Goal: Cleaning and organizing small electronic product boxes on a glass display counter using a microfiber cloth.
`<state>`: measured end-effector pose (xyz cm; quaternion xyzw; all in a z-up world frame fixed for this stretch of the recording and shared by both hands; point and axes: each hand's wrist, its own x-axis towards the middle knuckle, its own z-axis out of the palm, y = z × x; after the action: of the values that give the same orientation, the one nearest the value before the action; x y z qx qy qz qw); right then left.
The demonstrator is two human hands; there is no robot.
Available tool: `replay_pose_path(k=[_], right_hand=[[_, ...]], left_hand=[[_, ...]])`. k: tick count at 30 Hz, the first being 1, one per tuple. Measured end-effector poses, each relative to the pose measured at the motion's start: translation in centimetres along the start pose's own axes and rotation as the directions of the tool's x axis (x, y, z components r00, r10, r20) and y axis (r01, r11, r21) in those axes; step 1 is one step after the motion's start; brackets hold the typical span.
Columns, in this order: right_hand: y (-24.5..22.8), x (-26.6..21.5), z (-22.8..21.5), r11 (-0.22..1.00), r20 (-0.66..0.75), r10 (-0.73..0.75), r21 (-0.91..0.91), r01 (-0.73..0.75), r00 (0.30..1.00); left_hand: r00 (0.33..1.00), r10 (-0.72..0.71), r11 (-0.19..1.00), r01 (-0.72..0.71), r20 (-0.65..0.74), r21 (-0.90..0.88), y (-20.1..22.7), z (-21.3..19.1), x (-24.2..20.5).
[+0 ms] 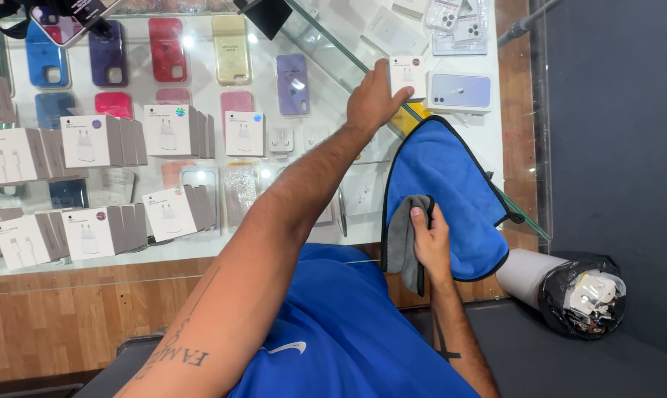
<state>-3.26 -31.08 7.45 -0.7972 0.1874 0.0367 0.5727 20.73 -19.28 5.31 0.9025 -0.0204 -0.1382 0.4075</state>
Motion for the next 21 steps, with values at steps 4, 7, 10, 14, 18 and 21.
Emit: replay_pose_path(k=[4, 7, 10, 14, 18, 21], right_hand=[[1.0, 1.0, -0.2, 0.998, -0.048, 0.050, 0.040, -0.048, 0.998], [2.7, 1.7, -0.4, 0.989, -0.076, -0.018, 0.147, 0.029, 0.997], [2.9, 1.7, -0.3, 0.970, -0.074, 0.029, 0.245, -0.010, 0.997], [3.8, 2.1, 0.5, 0.887, -0.082, 0.192, 0.441, -0.137, 0.978], [2.4, 2.5, 2.5, 0.729, -0.054, 0.280, 0.662, -0.175, 0.959], [-0.8, 2.2, 4.8, 0.642, -0.009, 0.253, 0.749, -0.161, 0.967]], left_hand=[[0.999, 0.051, 0.986, -0.047, 0.021, -0.161, -1.0, -0.6, -1.6], [0.958, 0.256, 0.948, -0.276, -0.133, -0.162, -1.8, -4.2, -7.1], [0.824, 0.385, 0.902, -0.432, -0.416, -0.021, -6.3, -6.4, -9.9], [0.742, 0.354, 0.935, -0.297, -0.570, 0.195, -12.2, -10.2, -13.6], [0.797, 0.161, 0.971, -0.020, -0.583, 0.240, -14.2, -11.0, -15.5], [0.817, 0.092, 0.976, 0.039, -0.569, 0.215, -14.1, -10.9, -16.0]])
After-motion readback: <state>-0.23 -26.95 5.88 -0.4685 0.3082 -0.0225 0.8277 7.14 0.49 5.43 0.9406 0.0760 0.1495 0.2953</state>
